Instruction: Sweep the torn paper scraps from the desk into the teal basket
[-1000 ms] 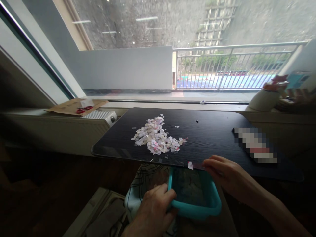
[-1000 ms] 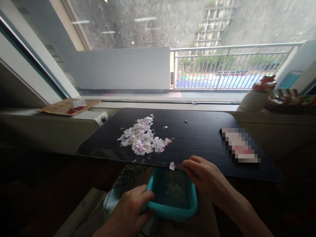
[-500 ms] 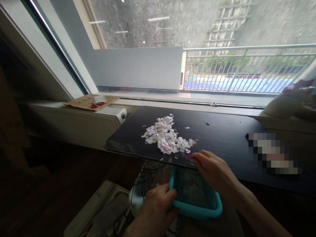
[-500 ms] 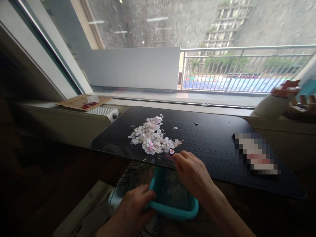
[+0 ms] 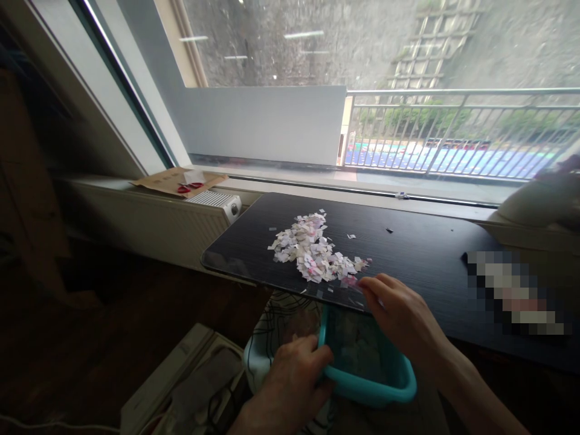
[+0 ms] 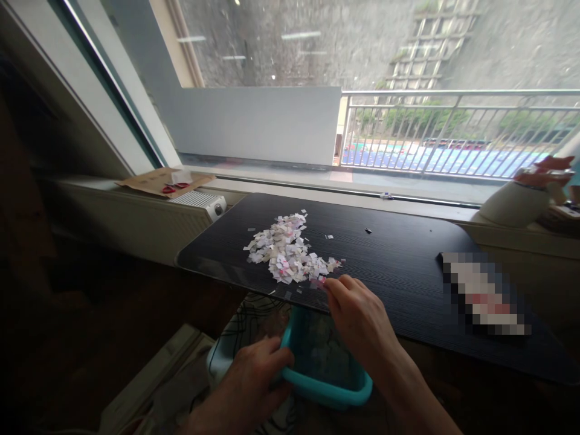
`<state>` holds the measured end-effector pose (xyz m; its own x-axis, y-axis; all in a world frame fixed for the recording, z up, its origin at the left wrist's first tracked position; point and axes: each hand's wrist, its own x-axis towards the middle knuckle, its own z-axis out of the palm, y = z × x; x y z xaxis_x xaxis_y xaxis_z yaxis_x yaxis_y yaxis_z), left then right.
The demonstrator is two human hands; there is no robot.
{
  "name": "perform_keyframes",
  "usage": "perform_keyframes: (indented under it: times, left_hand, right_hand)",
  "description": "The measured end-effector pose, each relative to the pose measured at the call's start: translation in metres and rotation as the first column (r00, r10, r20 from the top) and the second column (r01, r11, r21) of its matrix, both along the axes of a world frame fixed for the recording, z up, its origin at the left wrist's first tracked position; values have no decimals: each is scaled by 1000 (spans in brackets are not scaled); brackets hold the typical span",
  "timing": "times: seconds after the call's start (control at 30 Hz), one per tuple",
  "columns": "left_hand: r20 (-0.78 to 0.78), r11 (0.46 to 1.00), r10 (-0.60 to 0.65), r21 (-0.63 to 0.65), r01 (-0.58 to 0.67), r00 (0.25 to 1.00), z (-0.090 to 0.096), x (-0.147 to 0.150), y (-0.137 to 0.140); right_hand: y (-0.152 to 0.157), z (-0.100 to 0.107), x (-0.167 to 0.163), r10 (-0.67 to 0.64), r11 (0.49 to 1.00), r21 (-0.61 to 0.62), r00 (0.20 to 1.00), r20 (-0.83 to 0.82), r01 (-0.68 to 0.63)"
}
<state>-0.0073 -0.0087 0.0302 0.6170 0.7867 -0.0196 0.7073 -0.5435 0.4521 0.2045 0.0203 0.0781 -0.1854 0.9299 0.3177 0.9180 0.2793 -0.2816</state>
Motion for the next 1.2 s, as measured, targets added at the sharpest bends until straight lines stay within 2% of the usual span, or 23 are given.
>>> perform_keyframes:
  times: [0.07,0.27,0.43,0.73,1.0,1.13,1.2]
  left_hand:
    - [2,1000,-3,3,3,1000,-1,0,0]
    - [13,1000,-1,7,1,1000,-2,0,0]
    - [14,1000,-28,15,28,1000,3,-2,2]
    - [6,999,-26,45,26,1000,5,0,2]
    - [-1,990,-130,49,130,992,11,25,-1]
    - [4,991,-123,45,123,992,10,20,-1]
    - [1,994,-103,41,103,995,7,16,-1]
  right_hand:
    - [0,-1,-1,-26,1000,10,999,34,26]
    - [-5,-5,-12,72,997,-21,997,-29,-73]
    - [2,-6,-11,36,999,-4,999,-39,-36]
    - [-6,-9,-31,153,985,-67,983,-105,-161]
    - [-6,-5,-30,96,990,-88,989,-115,-107]
    - [-12,-3,-27,180,969,-141,971,-157,-202]
    - [-14,-2,-12,176,973,-115,965,-193,-201]
